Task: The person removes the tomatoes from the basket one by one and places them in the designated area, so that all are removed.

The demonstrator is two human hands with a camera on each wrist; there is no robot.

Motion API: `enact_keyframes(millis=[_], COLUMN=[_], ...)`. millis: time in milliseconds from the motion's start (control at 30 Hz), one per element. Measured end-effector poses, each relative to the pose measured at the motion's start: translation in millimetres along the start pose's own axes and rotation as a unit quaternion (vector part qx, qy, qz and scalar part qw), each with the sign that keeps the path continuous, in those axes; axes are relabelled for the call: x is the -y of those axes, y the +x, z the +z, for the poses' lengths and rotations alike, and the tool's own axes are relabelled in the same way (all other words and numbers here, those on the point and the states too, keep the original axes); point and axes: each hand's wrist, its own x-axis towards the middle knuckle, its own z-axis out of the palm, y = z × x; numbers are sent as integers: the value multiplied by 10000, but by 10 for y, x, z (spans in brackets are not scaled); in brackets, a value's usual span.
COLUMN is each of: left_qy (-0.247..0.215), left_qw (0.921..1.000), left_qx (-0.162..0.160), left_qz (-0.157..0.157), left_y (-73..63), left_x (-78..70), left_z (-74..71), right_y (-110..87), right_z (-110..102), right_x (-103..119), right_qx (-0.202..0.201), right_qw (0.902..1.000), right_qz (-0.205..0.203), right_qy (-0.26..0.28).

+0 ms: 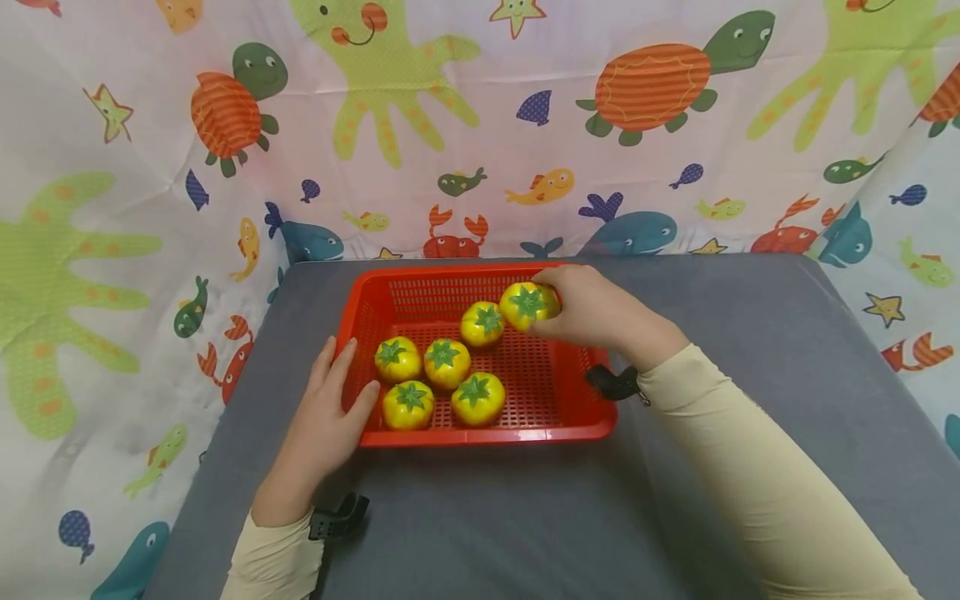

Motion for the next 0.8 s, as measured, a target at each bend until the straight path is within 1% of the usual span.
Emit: enact_keyframes(millis=[200,333,433,567,800], left_qy=[-36,-43,-67,-100,-81], left_qw=[10000,10000,10000,9999,9999], left_qx=[-30,-33,-9,15,-105], left_qz=[-28,-26,-57,-88,22], left_y=[5,6,-3,-12,3], left_x=[9,12,17,16,18], left_z=[12,19,27,29,29], right_y=[-102,-178,-236,-304,-387], right_z=[-188,-354,-431,-437,-397], right_x=[-166,-338,-479,-666,-908], right_qx=[-332,-509,-636,-668,-718], right_qw=[9991,9977,9960,9945,9917], right_qz=[151,387,601,806,1070], right_qy=[192,206,163,56,17])
